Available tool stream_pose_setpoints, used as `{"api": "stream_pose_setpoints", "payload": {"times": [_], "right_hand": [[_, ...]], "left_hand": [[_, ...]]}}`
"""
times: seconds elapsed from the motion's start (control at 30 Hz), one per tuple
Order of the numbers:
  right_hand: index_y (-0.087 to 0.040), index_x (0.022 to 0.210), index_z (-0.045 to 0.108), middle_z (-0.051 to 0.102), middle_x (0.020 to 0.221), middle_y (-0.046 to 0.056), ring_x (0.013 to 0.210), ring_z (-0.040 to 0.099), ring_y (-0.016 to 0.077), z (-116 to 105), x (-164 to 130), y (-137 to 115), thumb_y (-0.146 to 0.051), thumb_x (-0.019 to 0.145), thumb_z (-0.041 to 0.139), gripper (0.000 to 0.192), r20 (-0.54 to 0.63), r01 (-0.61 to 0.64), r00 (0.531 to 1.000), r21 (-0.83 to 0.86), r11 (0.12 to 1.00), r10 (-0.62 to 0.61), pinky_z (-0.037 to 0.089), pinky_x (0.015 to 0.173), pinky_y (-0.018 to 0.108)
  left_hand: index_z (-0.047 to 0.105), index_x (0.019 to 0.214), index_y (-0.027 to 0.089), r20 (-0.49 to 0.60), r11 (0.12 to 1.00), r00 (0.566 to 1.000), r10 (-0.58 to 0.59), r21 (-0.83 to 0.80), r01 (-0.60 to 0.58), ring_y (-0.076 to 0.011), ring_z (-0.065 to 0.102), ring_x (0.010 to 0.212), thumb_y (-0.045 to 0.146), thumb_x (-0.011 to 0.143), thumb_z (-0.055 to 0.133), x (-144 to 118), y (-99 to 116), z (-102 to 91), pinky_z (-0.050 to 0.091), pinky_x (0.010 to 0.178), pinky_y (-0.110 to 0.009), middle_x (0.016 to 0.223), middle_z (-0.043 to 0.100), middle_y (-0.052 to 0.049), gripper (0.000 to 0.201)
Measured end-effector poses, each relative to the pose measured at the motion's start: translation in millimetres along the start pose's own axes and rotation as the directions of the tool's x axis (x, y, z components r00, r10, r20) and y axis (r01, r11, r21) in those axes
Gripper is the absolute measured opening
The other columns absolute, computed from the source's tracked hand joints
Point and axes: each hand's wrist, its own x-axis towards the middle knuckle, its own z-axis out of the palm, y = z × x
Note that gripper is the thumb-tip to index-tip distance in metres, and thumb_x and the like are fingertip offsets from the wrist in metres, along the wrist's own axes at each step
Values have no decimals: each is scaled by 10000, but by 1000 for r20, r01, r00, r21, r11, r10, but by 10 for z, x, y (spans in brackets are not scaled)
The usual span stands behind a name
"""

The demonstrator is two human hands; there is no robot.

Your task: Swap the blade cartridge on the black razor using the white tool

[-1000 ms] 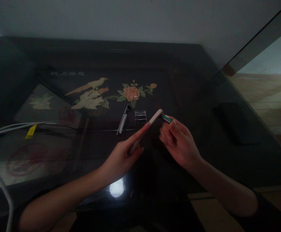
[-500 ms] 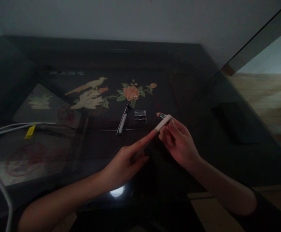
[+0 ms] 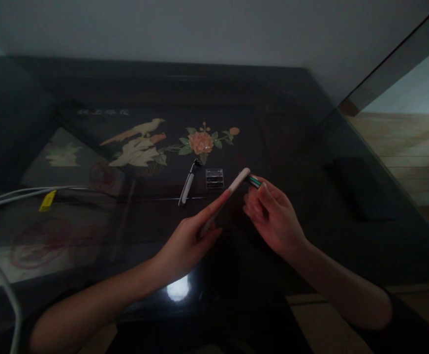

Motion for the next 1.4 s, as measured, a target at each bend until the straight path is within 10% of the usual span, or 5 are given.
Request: {"api": "stream_pose_setpoints", "payload": {"times": [0.5,0.8,1.0,1.4], "right_hand": [[-193,974,674,411,518,-91,442,261,67,-20,3,20,-429,770,763,325,-52,-15,999,-24,1000,14,213,427,248],[-213,792,615,414,493,-86,433,221,75,-6,-3,-8,-446,783,758,274,17,20,1000,-11,1000,-20,188,424,256],[-210,876,647,407,502,-89,439,246,76,-16,1,10,-419,787,758,253,-5,5,1000,-27,1000,-5,203,417,248],[-196,937,676,406,519,-88,445,253,70,-24,-5,24,-410,780,762,279,-32,-8,999,-13,1000,8,215,428,248]], "left_hand": [[279,1535,263,108,996,994,17,-90,-7,-96,307,581,109,908,511,-55,9,21,300,524,-185,644,352,75,686],[348,1510,280,-27,1000,1000,0,-31,-1,-120,539,785,142,897,514,0,-33,-9,472,768,-224,1069,633,-34,650],[247,1545,283,50,998,999,-19,-65,22,-100,363,608,121,911,512,-34,-29,8,357,570,-185,686,452,59,706],[250,1544,271,113,997,993,22,-76,-13,-93,317,580,98,916,501,-55,-1,9,305,531,-191,661,343,73,698]]}}
